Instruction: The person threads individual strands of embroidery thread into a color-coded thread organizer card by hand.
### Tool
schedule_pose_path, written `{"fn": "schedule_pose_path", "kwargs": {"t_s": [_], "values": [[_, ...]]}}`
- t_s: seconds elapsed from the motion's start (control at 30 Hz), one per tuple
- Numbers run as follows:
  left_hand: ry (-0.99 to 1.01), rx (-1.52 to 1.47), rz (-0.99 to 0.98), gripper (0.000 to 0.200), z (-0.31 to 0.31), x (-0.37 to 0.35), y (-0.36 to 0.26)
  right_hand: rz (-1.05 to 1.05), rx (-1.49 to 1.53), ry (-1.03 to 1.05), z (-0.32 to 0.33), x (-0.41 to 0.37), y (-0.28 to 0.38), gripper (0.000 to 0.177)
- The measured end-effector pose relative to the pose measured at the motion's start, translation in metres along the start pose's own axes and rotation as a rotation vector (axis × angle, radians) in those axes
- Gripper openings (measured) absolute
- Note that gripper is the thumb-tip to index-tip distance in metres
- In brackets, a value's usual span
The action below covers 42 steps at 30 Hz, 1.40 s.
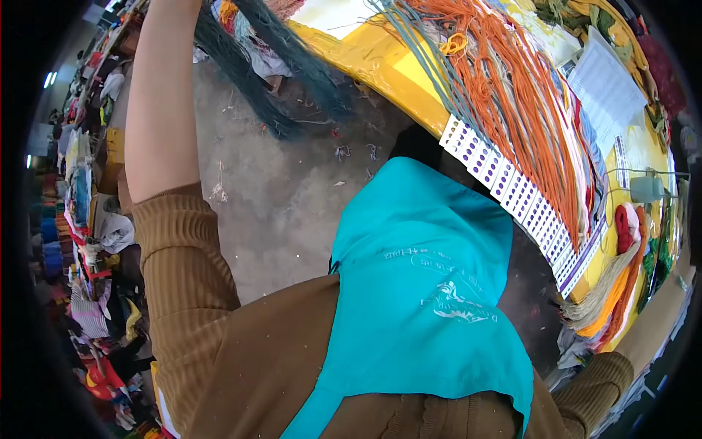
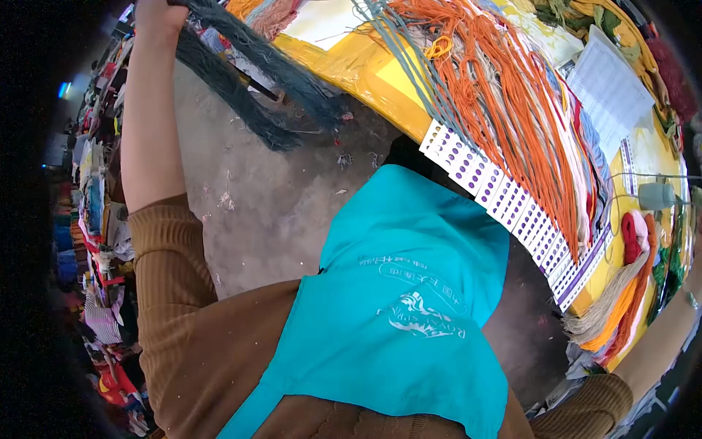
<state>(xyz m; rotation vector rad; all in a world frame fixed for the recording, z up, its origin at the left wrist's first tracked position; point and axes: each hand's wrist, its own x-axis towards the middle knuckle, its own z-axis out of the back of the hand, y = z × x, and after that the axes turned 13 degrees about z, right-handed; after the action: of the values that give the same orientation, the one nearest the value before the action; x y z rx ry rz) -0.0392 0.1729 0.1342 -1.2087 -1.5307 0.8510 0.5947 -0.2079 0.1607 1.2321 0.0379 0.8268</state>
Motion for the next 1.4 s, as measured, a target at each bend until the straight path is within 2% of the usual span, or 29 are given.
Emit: {"fn": "schedule_pose_path", "kwargs": {"t_s": [0.03,0.13,0.27,0.37,0.4,0.47,0.5,0.53,0.6,0.63,0.67,0.7,0.73,0.77,0.8,0.87,0.93,1.0,1.03,1.07,1.13,1.17,1.27,1.3,1.4], "values": [[-0.007,0.174,-0.082,0.04,-0.001,-0.009,0.004,-0.01,0.006,-0.013,0.001,0.002,-0.005,0.006],[-0.1,0.546,-0.154,0.036,-0.005,-0.015,0.007,-0.011,0.084,0.013,0.004,0.013,-0.021,0.007],[0.137,0.368,-0.35,0.035,-0.026,-0.038,-0.001,0.029,0.097,0.103,-0.003,0.006,-0.015,0.008],[0.193,-0.244,0.113,0.053,-0.01,-0.055,0.039,0.048,0.024,0.125,-0.02,-0.014,0.007,0.008],[0.181,-0.339,0.238,0.057,0.022,-0.023,0.057,0.075,-0.008,0.112,-0.023,-0.014,0.007,0.01],[0.185,-0.133,0.143,0.062,0.025,-0.031,0.065,0.123,-0.081,0.082,-0.027,-0.016,0.005,0.015],[0.186,0.034,0.066,0.057,0.022,-0.039,0.067,0.1,-0.121,0.229,-0.03,-0.026,0.021,0.018],[0.177,0.195,-0.017,0.053,0.018,-0.047,0.069,0.178,-0.163,0.263,-0.037,-0.034,0.026,0.018],[0.181,0.628,-0.275,0.034,-0.006,-0.059,0.071,0.332,-0.254,0.316,-0.05,-0.034,0.023,0.019],[0.222,0.826,-0.446,0.036,-0.016,-0.064,0.07,0.356,-0.211,0.274,-0.059,-0.025,0.005,0.021],[0.231,0.913,-0.51,0.035,-0.035,-0.078,0.066,0.4,-0.26,0.303,-0.062,-0.026,0.0,0.022],[0.263,0.609,-0.262,0.035,-0.055,-0.092,0.072,0.445,-0.308,0.33,-0.065,-0.027,-0.006,0.023],[0.378,0.437,-0.097,0.035,-0.069,-0.102,0.077,0.502,-0.441,0.44,-0.08,-0.042,0.011,0.024],[0.46,0.264,0.076,0.035,-0.083,-0.112,0.082,0.573,-0.408,0.551,-0.091,-0.047,0.013,0.023],[0.617,0.222,0.156,0.036,-0.091,-0.12,0.085,0.644,-0.367,0.666,-0.101,-0.053,0.015,0.022],[0.701,0.281,0.187,0.037,-0.123,-0.147,0.099,0.556,-0.301,0.874,-0.12,-0.068,0.032,0.023],[0.837,0.243,0.301,0.036,-0.149,-0.166,0.114,0.729,-0.054,0.877,-0.147,-0.082,0.029,0.021],[0.977,0.133,0.419,0.039,-0.175,-0.186,0.12,0.561,0.026,0.845,-0.165,-0.101,0.035,0.023],[1.021,0.179,0.441,0.041,-0.188,-0.196,0.121,0.496,-0.015,0.886,-0.17,-0.106,0.041,0.023],[1.066,0.226,0.463,0.044,-0.199,-0.206,0.122,0.522,-0.021,0.895,-0.175,-0.111,0.043,0.022],[1.104,0.248,0.458,0.04,-0.216,-0.219,0.138,0.575,-0.03,0.916,-0.185,-0.121,0.042,0.021],[1.122,0.26,0.455,0.038,-0.222,-0.222,0.145,0.575,0.057,0.918,-0.19,-0.125,0.035,0.02],[1.11,0.301,0.602,0.026,-0.231,-0.226,0.154,0.493,0.088,0.86,-0.192,-0.133,0.021,0.02],[1.12,0.338,0.595,0.022,-0.229,-0.223,0.156,0.36,0.013,0.893,-0.188,-0.135,0.023,0.022],[1.129,0.419,0.497,0.015,-0.219,-0.224,0.163,0.942,0.022,0.548,-0.205,-0.141,-0.026,0.022]]}}
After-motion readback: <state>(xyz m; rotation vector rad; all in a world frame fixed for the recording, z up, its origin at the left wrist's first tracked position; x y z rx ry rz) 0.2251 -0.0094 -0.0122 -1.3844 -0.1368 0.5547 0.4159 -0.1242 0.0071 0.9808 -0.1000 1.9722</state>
